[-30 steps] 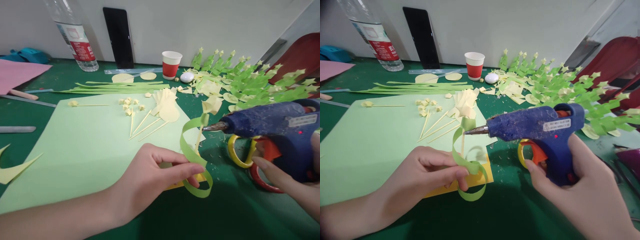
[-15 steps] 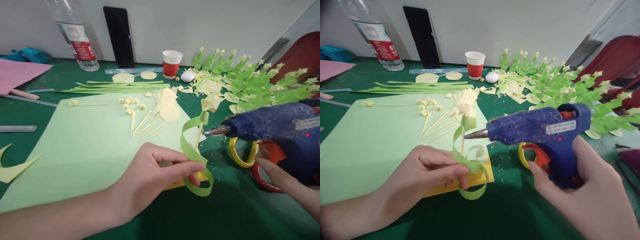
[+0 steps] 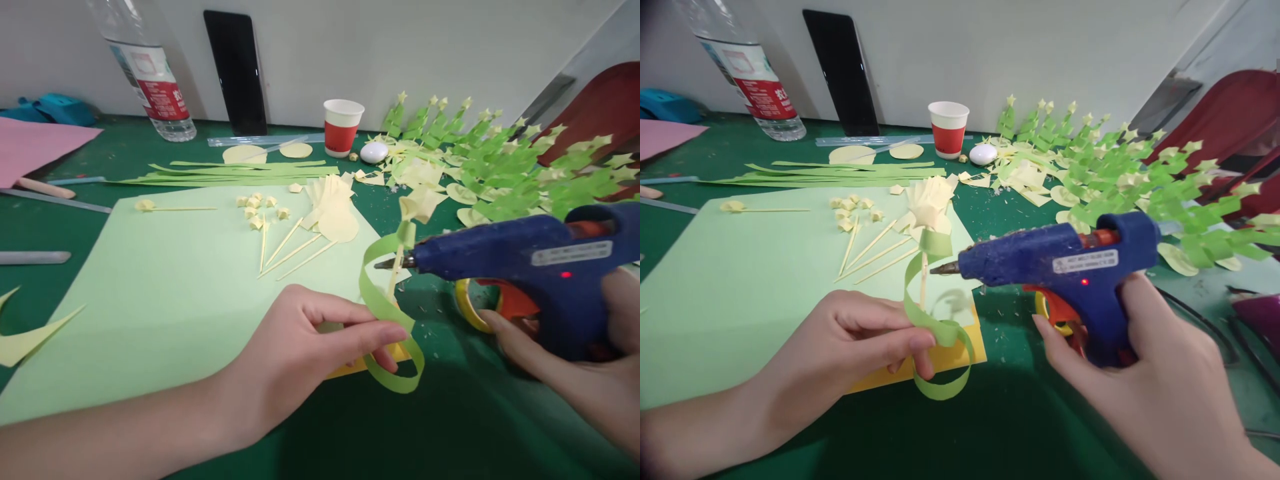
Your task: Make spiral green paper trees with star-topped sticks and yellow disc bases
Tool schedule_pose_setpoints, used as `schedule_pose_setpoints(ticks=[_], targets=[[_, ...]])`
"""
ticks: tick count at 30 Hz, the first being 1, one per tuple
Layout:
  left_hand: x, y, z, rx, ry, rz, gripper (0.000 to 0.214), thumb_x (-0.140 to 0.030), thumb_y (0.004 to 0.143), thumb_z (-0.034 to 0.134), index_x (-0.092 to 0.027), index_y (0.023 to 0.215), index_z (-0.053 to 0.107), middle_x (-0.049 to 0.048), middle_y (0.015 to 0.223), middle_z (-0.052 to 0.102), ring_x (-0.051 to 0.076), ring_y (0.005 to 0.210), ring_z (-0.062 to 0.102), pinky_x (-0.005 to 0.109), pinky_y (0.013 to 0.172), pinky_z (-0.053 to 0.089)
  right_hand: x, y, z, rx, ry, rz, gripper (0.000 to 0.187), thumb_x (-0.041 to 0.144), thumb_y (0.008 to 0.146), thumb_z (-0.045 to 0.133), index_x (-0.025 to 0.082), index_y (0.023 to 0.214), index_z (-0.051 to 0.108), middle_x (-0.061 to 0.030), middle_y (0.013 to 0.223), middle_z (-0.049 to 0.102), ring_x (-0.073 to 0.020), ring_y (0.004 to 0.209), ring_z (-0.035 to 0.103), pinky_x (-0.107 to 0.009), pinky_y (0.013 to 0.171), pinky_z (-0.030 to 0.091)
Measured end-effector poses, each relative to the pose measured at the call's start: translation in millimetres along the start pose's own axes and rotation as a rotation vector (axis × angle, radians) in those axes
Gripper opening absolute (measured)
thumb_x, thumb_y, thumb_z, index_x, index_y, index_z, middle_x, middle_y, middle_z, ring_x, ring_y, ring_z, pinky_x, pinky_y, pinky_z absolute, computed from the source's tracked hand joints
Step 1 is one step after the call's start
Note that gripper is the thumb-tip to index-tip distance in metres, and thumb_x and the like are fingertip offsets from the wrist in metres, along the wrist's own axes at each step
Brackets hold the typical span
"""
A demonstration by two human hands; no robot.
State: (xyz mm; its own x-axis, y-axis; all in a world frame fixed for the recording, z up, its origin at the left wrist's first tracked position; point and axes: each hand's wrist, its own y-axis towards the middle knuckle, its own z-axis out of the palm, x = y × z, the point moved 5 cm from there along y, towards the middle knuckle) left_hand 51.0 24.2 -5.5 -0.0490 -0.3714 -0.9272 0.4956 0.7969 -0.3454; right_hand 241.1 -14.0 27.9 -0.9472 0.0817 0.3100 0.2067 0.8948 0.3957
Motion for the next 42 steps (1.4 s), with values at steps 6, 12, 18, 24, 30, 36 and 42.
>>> schedule_pose_setpoints(ticks=[6, 12, 18, 24, 30, 36, 42], targets=[[0, 0, -1.3, -0.029, 0.031, -0.013, 0.021, -0.023, 0.068, 0.065, -0.018, 0.049, 0.069, -0.0027, 0.053, 0.063, 0.006, 0.049, 0.047, 0.015, 0.047, 0.039, -17, 23, -7, -0.074, -0.223, -0.211, 0.039, 0.057, 0.072, 0.046, 0.024, 0.065, 0.026, 0.0058, 0.045, 0.026, -0.0123, 0.038, 0.03, -0.025, 0.04, 0.022], [0, -2, -2.5, -0.073, 0.086, -0.019, 0.02, -0.027, 0.067, 0.065, -0.017, 0.051, 0.071, -0.0011, 0.052, 0.061, 0.007, 0.047, 0.041, 0.017, 0.046, 0.036, -38, 48, 7, 0.266, -0.257, 0.034, 0.055, 0.077, 0.057, 0.036, 0.023, 0.066, 0.04, -0.0035, 0.05, 0.047, -0.0183, 0.04, 0.045, -0.031, 0.039, 0.032], [-1, -2, -0.6, -0.018, 0.039, 0.02, 0.022, -0.026, 0.07, 0.063, -0.017, 0.051, 0.07, -0.0034, 0.051, 0.06, 0.005, 0.046, 0.041, 0.016, 0.048, 0.037, 4, 33, -8, -0.052, -0.096, -0.449, 0.044, 0.056, 0.084, 0.031, 0.02, 0.086, 0.057, -0.0103, 0.09, 0.059, -0.0241, 0.083, 0.057, -0.034, 0.064, 0.047], [0, -2, -1.4, -0.006, 0.04, 0.085, 0.02, -0.027, 0.071, 0.062, -0.019, 0.054, 0.07, -0.0042, 0.055, 0.064, 0.007, 0.054, 0.048, 0.015, 0.054, 0.039, 59, 14, 3, 0.282, 0.478, -0.528, 0.012, 0.025, 0.081, 0.051, 0.025, 0.077, 0.061, 0.0015, 0.08, 0.062, -0.0101, 0.07, 0.06, -0.017, 0.056, 0.047], [3, -5, -2.6, 0.001, 0.049, 0.078, 0.02, -0.03, 0.07, 0.063, -0.018, 0.057, 0.07, -0.0038, 0.055, 0.061, 0.008, 0.054, 0.046, 0.016, 0.053, 0.037, 75, 20, 17, 0.459, 0.664, -0.391, 0.012, 0.023, 0.076, 0.052, 0.022, 0.066, 0.06, 0.0008, 0.072, 0.063, -0.0108, 0.066, 0.058, -0.017, 0.051, 0.046], [5, -3, -3.2, -0.002, 0.101, 0.05, 0.026, -0.037, 0.071, 0.062, -0.016, 0.058, 0.069, -0.0017, 0.059, 0.063, 0.011, 0.059, 0.049, 0.019, 0.058, 0.038, 76, 22, 7, 0.413, 0.561, -0.438, 0.016, 0.023, 0.079, 0.047, 0.022, 0.068, 0.059, 0.002, 0.067, 0.064, -0.0108, 0.057, 0.057, -0.018, 0.045, 0.044], [4, -2, -2.8, -0.002, 0.123, 0.086, 0.027, -0.037, 0.072, 0.061, -0.017, 0.057, 0.069, -0.002, 0.06, 0.065, 0.01, 0.059, 0.05, 0.019, 0.059, 0.039, 78, 28, -6, 0.315, 0.523, -0.45, 0.016, 0.02, 0.078, 0.05, 0.021, 0.064, 0.057, 0.0032, 0.064, 0.062, -0.0079, 0.053, 0.054, -0.014, 0.047, 0.042]])
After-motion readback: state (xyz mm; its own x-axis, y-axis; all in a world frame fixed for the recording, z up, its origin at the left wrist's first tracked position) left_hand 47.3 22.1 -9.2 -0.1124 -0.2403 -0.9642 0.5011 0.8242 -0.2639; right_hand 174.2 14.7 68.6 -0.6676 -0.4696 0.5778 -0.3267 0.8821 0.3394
